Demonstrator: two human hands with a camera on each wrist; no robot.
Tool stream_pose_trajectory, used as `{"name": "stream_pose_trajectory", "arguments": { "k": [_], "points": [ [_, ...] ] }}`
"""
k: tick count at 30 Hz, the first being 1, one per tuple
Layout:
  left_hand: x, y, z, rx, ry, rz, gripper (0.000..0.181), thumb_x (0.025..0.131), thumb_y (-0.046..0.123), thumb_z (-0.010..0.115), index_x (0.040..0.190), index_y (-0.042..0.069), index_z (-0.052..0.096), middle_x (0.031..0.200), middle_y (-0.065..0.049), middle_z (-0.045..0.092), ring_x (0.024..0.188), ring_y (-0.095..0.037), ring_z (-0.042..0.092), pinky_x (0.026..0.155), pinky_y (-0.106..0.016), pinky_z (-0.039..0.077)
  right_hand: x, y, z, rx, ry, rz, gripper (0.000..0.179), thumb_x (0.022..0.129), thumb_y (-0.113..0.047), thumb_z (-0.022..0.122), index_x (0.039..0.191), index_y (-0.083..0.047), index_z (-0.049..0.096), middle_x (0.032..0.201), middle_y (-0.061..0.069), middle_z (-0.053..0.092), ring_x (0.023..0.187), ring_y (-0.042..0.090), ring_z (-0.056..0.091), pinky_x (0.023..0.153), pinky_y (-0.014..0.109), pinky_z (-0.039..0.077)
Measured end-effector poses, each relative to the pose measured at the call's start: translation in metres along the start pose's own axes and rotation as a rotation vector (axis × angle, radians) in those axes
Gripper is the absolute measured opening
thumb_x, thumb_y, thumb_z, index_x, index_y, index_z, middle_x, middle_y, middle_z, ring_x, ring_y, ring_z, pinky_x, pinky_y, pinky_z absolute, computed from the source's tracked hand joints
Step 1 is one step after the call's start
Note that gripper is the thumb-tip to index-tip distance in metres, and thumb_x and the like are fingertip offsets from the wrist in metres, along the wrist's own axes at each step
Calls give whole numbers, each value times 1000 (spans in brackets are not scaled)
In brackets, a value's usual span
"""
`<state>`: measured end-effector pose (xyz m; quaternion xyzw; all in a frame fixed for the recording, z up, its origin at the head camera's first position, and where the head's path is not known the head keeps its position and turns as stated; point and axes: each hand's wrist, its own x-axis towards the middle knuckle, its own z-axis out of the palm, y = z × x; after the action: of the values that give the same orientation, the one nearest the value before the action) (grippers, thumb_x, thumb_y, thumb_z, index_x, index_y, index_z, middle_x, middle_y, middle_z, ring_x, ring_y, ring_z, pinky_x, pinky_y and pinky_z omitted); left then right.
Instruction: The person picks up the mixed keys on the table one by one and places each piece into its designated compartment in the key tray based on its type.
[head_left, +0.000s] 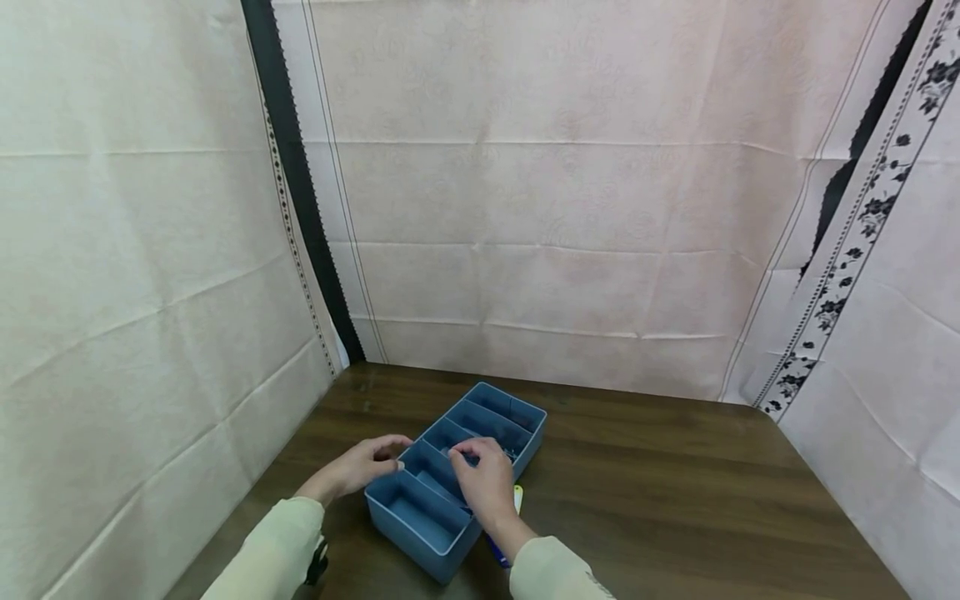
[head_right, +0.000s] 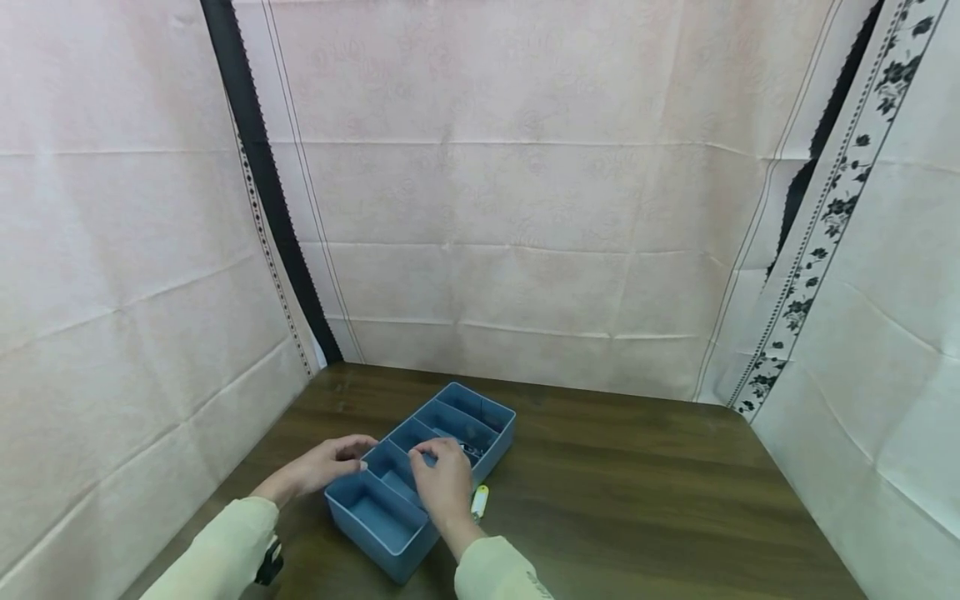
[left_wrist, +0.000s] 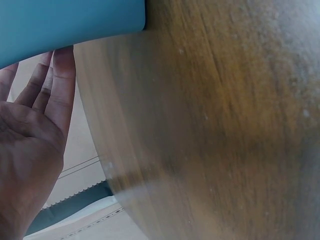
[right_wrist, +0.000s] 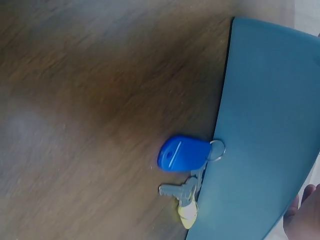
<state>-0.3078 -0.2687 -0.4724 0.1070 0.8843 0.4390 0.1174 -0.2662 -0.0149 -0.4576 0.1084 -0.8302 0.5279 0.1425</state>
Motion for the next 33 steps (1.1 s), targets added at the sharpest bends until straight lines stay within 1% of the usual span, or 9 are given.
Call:
{"name": "stream_pose_trajectory", "arguments": {
  "k": [8, 12, 16, 22, 27, 31, 33],
  "points": [
    [-1, 1, 0, -1, -2, 7, 37, 99, 25, 61, 136, 21, 56, 108, -4, 61, 98, -23, 56, 85, -46, 49, 0, 4, -11, 7, 14, -1, 7, 93, -26, 71, 91, -22, 76, 106, -5, 64, 100, 18, 60, 84, 35, 52],
    [-2, 1, -1, -4, -8, 22, 38, 99, 25, 61, 136, 20, 56, 109, -5, 60, 98, -24, 56, 86, -46, 49, 0, 9, -18, 4, 20, -1, 8, 94, -26, 70, 91, -22, 76, 106, -4, 64, 99, 17, 59, 84, 35, 50],
    [-1, 1, -1, -9, -8, 17, 38, 99, 25, 62, 136, 21, 56, 109, -4, 60, 99, -23, 56, 86, -46, 49, -2, 14, -27, 10, 14, 8, 6, 94, -25, 70, 93, -22, 75, 106, -5, 64, 99, 16, 59, 81, 31, 51],
    [0, 0, -1, -18, -11, 12, 39, 98, 26, 62, 137, 21, 56, 110, -4, 61, 99, -23, 57, 86, -47, 49, -3, 20, -40, 4, 23, -11, 8, 94, -25, 70, 94, -19, 75, 105, -2, 64, 97, 18, 60, 77, 28, 52],
    [0, 0, -2, -20, -12, 9, 39, 98, 25, 63, 137, 20, 56, 109, -5, 61, 99, -23, 57, 86, -46, 49, -6, 26, -52, 14, 32, 18, 8, 94, -25, 71, 95, -19, 75, 105, -2, 64, 96, 17, 60, 77, 26, 53],
    [0, 0, -1, -9, -12, 8, 39, 98, 25, 63, 136, 21, 56, 110, -5, 61, 99, -23, 57, 87, -47, 49, -8, 34, -61, -2, 50, 42, 6, 93, -24, 72, 94, -19, 75, 103, -3, 64, 92, 16, 61, 75, 25, 53],
    [0, 0, -1, 0, -5, 0, 38, 98, 26, 63, 136, 22, 56, 110, -5, 61, 99, -23, 57, 87, -47, 49, -9, 38, -65, -20, 61, 47, 5, 92, -22, 72, 93, -18, 75, 101, -3, 64, 90, 16, 60, 75, 26, 53]
  ]
}}
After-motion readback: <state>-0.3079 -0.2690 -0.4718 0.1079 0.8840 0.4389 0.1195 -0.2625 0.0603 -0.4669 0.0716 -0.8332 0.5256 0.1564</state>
